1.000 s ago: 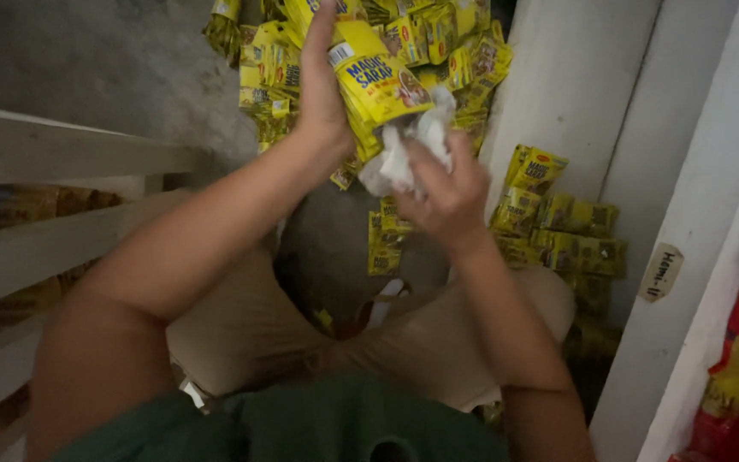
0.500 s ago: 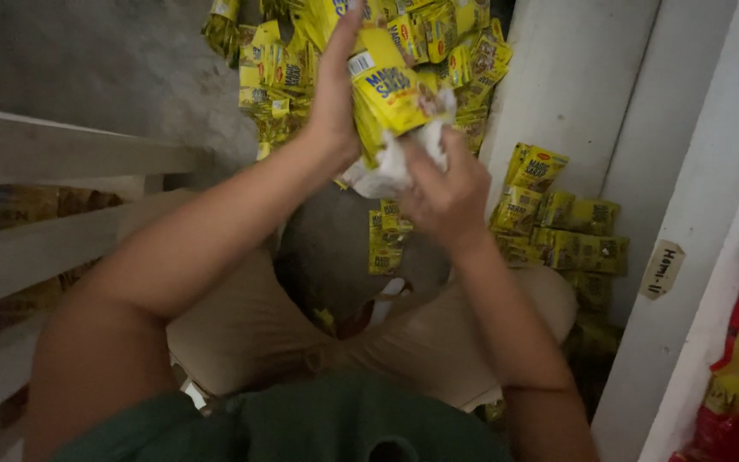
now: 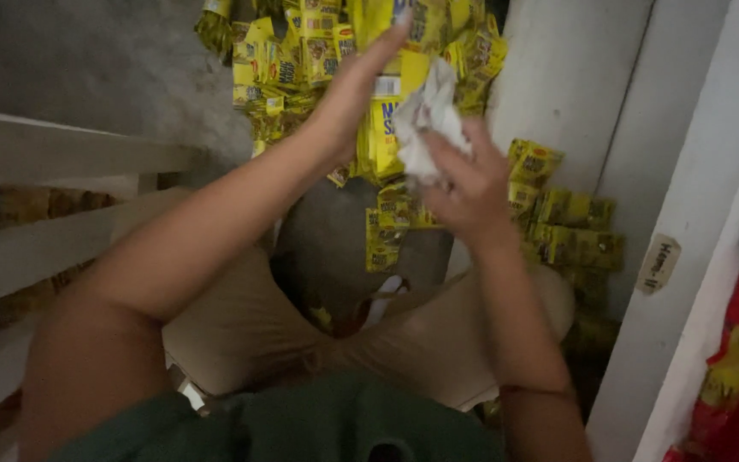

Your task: The person cleans and organizes seasoning packets by wiping each one with a cloth, then placing them onto a shelf.

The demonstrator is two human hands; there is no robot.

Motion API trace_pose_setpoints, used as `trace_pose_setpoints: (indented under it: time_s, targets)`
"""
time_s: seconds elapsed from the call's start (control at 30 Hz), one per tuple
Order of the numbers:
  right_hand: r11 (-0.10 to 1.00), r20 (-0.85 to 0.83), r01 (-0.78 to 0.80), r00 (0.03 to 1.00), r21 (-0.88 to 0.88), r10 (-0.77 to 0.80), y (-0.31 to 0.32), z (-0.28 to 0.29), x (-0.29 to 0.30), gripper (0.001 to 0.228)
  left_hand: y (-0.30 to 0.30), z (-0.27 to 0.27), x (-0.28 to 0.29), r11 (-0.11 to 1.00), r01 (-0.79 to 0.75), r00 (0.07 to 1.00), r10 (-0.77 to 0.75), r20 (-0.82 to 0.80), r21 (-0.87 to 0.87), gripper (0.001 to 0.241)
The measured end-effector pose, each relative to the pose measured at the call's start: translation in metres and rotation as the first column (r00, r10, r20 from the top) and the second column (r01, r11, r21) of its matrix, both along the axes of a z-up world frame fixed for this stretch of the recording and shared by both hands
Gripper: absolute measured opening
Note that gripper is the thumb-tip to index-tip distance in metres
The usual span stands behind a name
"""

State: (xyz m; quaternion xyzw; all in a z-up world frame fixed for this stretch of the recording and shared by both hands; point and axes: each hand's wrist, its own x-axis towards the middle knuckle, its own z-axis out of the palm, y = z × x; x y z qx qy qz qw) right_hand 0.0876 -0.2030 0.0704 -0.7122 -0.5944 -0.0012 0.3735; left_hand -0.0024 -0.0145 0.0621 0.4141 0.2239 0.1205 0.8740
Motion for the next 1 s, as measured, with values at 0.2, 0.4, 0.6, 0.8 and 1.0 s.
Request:
trace_pose_setpoints:
  time_s: [0.2,0.4,0.6,0.8,1.0]
  targets:
    - [0.999,0.114,-0.026,0.993,0.027,0.023,-0.008,0.006,-0.003,0.037,-0.002,0.005,-0.004,0.999,0.050,0.998,-0.050,0.039,-0.006,0.067]
    - [0.995,0.200,0.093,0.975,0.027,-0.097,-0.007,-0.006,0.021,0.039,-0.004,0.003,-0.008,0.994,0.101,0.994,-0.102,-0.028,-0.045,0.073]
    - [0.993,-0.143,0.118,0.983,0.029,-0.113,0.000,0.008,0.010,0.046,-0.012,0.007,-0.003,0.959,0.266,0.963,-0.260,-0.070,0.097,0.089]
    - [0.980,0.109,0.178,0.976,0.086,-0.186,-0.004,-0.012,0.027,0.037,-0.029,0.007,-0.004,0.952,0.305,0.950,-0.302,-0.073,0.031,0.093]
    - [0.998,0.259,-0.014,0.966,0.067,-0.004,0.007,0.003,0.012,0.036,-0.018,-0.090,-0.006,0.539,0.260,0.945,0.030,0.327,-0.801,0.080]
